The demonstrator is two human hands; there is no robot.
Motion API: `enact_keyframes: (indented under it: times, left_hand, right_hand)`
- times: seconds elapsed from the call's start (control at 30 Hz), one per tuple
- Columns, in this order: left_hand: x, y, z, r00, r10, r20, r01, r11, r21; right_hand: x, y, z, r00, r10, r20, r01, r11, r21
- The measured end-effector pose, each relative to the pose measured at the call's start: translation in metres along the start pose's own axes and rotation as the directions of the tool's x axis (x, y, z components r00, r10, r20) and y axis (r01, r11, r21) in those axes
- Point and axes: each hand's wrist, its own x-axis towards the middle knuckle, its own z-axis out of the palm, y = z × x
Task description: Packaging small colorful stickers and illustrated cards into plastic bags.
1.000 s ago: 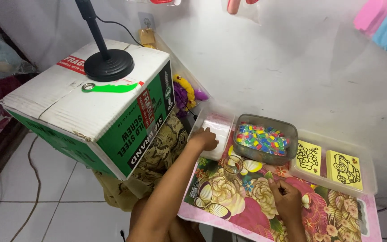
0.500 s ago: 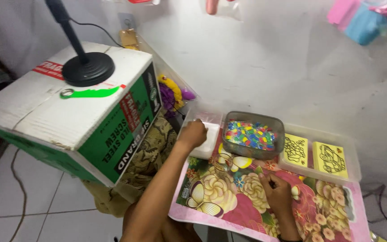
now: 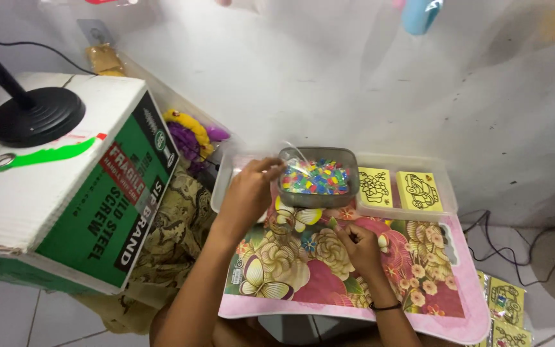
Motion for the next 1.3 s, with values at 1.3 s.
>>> enact_keyframes:
  times: [1.3]
  left_hand:
    - [-0.117,0.041,0.137,0.656,-0.403,0.638,0.753,0.288,-0.592]
  right_hand:
    - [0.017,0.035,-0.068,0.954,0.169,0.247,-0.299,0.542,0.786]
